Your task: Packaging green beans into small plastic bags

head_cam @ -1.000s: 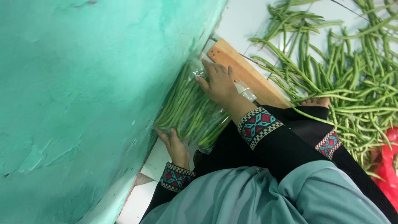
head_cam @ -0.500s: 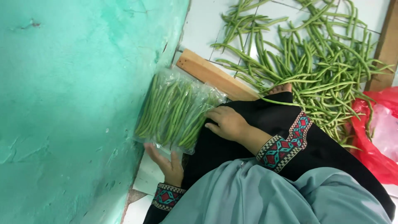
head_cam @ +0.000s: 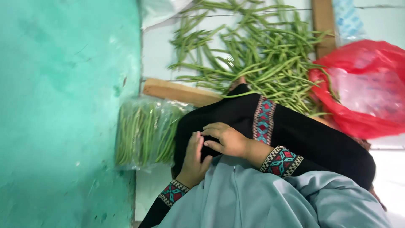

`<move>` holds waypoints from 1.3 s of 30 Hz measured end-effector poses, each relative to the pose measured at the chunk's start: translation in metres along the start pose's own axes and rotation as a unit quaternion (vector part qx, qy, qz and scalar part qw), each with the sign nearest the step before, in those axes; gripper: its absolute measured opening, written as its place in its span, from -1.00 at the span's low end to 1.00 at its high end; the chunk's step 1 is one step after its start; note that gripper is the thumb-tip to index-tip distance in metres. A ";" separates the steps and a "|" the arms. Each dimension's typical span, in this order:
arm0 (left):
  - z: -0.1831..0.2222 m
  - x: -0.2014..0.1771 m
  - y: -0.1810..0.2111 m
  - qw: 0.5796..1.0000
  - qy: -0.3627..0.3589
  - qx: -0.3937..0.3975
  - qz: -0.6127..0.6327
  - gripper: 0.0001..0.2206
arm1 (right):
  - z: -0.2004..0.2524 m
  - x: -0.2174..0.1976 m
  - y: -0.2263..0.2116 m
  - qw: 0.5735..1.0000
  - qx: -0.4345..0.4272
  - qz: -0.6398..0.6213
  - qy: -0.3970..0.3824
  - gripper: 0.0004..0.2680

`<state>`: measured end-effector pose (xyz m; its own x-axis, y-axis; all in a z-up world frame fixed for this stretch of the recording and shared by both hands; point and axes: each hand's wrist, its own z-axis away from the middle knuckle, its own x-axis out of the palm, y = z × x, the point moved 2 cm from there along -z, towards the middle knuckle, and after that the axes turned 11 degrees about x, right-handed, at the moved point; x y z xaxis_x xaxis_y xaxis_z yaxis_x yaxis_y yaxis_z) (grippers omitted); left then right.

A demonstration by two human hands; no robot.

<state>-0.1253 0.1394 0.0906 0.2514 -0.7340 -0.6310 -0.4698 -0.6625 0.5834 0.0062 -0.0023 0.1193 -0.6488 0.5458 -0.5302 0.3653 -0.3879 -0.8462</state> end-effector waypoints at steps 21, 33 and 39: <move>-0.228 0.209 0.059 0.904 -0.342 0.138 0.218 -0.44 | 0.152 -0.224 0.257 0.881 0.306 -0.011 0.359 -0.77; -0.281 0.419 -0.007 0.885 -0.431 -0.009 0.179 -0.45 | 0.151 -0.196 0.419 0.798 0.462 0.176 0.343 -0.79; -0.272 0.441 -0.044 0.874 -0.435 -0.121 0.177 -0.44 | 0.135 -0.251 0.340 0.789 0.572 0.141 0.176 -0.65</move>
<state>0.2363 -0.1955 -0.0746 -0.6626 -0.5766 -0.4780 -0.1691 -0.5066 0.8454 0.2027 -0.3714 -0.0283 -0.3498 0.4126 -0.8411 -0.5097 -0.8371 -0.1987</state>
